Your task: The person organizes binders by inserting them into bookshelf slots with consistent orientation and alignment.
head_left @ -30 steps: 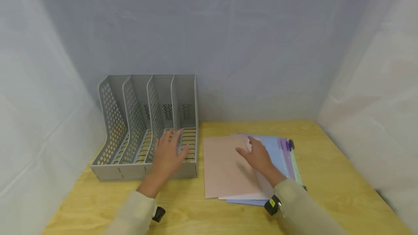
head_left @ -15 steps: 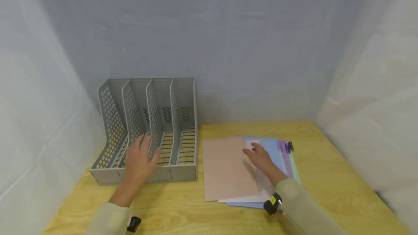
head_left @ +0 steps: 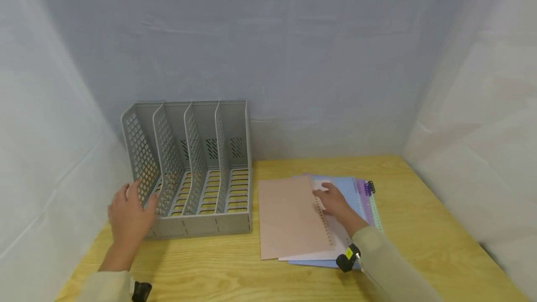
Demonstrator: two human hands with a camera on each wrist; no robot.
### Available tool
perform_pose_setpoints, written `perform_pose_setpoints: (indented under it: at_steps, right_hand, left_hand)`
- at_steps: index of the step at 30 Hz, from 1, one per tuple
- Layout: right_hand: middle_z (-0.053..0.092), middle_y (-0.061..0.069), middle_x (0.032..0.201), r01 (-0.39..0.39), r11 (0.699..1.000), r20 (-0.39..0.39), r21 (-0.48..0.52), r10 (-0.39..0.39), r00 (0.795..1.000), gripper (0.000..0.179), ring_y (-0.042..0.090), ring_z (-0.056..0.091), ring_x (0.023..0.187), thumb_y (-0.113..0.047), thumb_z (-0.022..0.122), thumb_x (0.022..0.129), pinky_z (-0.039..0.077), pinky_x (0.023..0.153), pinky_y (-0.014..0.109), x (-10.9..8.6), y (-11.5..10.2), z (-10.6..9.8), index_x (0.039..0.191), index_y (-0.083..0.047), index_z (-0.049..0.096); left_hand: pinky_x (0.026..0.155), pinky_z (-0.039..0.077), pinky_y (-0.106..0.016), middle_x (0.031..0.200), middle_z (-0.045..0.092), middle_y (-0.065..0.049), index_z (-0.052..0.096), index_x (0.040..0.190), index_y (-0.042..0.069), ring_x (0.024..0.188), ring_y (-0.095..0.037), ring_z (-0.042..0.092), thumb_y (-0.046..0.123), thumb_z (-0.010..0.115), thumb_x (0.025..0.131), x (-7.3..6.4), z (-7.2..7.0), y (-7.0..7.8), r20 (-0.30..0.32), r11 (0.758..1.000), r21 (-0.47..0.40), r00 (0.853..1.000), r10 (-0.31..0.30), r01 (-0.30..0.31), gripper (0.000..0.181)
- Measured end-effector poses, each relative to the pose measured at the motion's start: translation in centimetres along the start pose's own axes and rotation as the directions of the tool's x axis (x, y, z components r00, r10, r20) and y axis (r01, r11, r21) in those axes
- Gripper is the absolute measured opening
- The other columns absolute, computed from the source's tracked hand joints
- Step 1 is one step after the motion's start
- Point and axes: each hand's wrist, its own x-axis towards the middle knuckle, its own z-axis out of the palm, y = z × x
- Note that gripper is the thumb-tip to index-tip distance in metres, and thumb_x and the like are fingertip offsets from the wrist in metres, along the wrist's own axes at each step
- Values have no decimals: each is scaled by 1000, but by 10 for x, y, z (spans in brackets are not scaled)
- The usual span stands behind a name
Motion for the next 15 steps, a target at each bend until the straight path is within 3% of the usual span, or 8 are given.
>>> perform_pose_setpoints:
  at_steps: [4, 8, 11, 15]
  right_hand:
    - [36, 33, 144, -15, 999, 14, 45, 14, 1000, 63, 46, 41, 130, -21, 54, 97, 50, 94, 52, 2, 0, -2, 148, 2, 26]
    - [30, 30, 149, -31, 997, 16, 75, 30, 999, 64, 46, 36, 134, -21, 54, 97, 48, 97, 51, 5, 1, -3, 149, 1, 24]
    - [27, 29, 151, -47, 995, 22, 88, 46, 999, 65, 47, 34, 135, -21, 55, 97, 48, 97, 51, 6, 1, -3, 150, 1, 23]
    - [28, 31, 150, -70, 990, 44, 126, 64, 997, 66, 48, 36, 133, -20, 54, 97, 52, 94, 46, 4, 0, -4, 151, 1, 22]
  left_hand:
    - [103, 16, -74, 144, 29, -38, 37, 142, -5, 132, -56, 27, 23, 50, 96, 1, -4, -17, -12, 995, -7, 995, -95, 95, 55]
    - [106, 20, -70, 148, 25, -37, 30, 147, -3, 132, -57, 27, 25, 45, 98, 3, -6, -29, 48, 974, -63, 975, -216, 218, 59]
    - [107, 23, -68, 150, 21, -36, 20, 152, -2, 133, -57, 26, 28, 38, 100, 4, -7, -36, 126, 943, -106, 945, -302, 316, 62]
    - [108, 23, -67, 153, 18, -35, 7, 155, 2, 135, -56, 24, 33, 27, 103, 6, -9, -43, 237, 882, -182, 890, -390, 435, 64]
